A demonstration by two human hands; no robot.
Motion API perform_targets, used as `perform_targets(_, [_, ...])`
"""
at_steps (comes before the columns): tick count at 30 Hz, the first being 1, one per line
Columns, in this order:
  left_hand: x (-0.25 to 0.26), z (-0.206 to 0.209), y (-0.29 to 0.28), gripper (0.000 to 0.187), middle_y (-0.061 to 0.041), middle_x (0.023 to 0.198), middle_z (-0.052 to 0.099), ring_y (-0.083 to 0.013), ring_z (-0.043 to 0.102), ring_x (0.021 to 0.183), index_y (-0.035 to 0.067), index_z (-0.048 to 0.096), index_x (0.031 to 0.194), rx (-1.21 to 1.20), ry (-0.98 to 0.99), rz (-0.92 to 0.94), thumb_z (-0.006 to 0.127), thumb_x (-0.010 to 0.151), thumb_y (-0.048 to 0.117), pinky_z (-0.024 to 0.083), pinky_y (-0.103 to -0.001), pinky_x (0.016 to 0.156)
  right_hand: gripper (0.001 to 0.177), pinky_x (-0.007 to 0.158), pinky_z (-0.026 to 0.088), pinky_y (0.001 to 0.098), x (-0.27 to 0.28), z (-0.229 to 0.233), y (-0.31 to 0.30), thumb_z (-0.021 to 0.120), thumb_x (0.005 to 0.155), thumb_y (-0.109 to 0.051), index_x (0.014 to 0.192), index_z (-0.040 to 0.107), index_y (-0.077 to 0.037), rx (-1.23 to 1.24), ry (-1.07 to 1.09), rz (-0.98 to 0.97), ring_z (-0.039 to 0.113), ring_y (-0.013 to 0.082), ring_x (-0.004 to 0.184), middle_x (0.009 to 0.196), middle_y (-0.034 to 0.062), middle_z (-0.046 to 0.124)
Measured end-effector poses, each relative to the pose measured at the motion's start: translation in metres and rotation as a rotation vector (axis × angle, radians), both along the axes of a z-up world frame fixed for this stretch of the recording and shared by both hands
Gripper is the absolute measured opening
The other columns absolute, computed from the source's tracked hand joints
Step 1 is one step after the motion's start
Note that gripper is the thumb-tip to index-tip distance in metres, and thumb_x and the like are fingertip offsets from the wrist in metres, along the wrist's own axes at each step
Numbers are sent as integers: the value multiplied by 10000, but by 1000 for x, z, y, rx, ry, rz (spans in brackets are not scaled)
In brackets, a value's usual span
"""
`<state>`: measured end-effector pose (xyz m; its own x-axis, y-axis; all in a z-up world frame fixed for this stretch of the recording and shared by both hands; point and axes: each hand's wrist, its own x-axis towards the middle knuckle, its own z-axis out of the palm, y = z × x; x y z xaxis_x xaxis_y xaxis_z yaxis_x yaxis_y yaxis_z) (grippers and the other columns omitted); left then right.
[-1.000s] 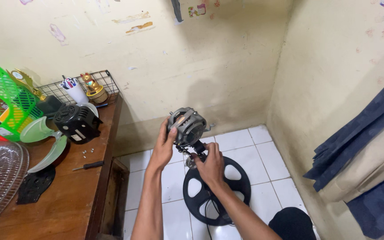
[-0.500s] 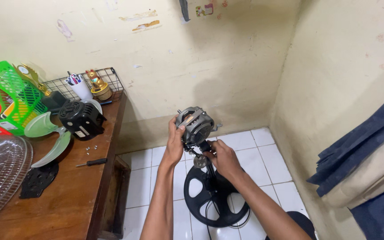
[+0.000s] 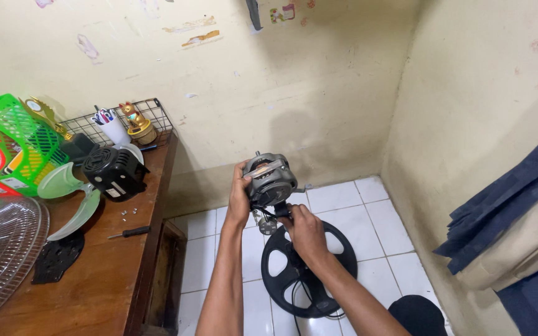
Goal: The person disassembles a standing fan motor by removing screws and detaching the motor housing. They then reassemble the motor, securing the housing with screws using a screwdriver.
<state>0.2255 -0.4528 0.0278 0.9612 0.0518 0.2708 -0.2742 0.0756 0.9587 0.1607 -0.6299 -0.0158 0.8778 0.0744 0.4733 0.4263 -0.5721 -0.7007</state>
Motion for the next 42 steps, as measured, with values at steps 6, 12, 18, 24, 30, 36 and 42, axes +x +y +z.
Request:
perform_targets(6, [9,0,0,487,-133,1282,597,-237,537,1223,51,516,1345,2,30,-37,375,915,231,410,-357,1076,259,722,551,480,-1,0,2,779,858,-199,1013,684,-15,-5,61,-26,697,392,839,920,169,704])
perform_targets(12, [13,-8,2,481,-133,1294,586,-224,522,1234,36,508,1349,26,11,-8,371,930,230,394,-335,1087,269,735,546,488,1,-4,1,780,850,-205,1017,684,-17,7,60,-16,692,405,850,927,177,709])
perform_targets(18, [17,0,4,521,-182,1331,585,-245,534,1233,14,518,1390,78,19,-39,384,929,217,401,-358,1095,220,760,553,480,3,15,-10,762,849,-143,1003,679,-9,-33,122,69,705,390,868,932,179,712])
perform_targets(24, [-18,29,1,558,-201,1513,456,-321,466,1390,99,431,1514,394,-60,167,495,1000,307,403,-414,1121,256,786,561,462,-6,80,-37,777,854,-172,1050,682,-38,-156,212,160,726,352,901,977,153,726])
perform_targets(30, [-49,59,-14,446,-176,1593,434,-369,438,1454,146,585,1459,646,-236,315,484,1056,309,368,-453,1173,243,795,560,427,7,141,-41,747,843,-135,1058,660,-63,-269,-255,312,694,309,964,1075,101,681])
perform_targets(36, [-48,78,-30,328,-142,1497,560,-334,566,1346,122,721,1259,647,-171,291,537,1024,258,464,-415,1085,240,833,541,444,31,151,-34,760,849,-152,1058,666,-79,-464,-368,397,663,308,1002,1006,79,664])
perform_targets(42, [-47,74,-28,312,-164,1491,551,-342,579,1327,101,722,1250,615,-197,281,518,1036,200,485,-413,1057,183,822,541,429,31,144,-37,750,863,-148,1008,686,-57,-259,-266,364,672,301,961,1007,83,682])
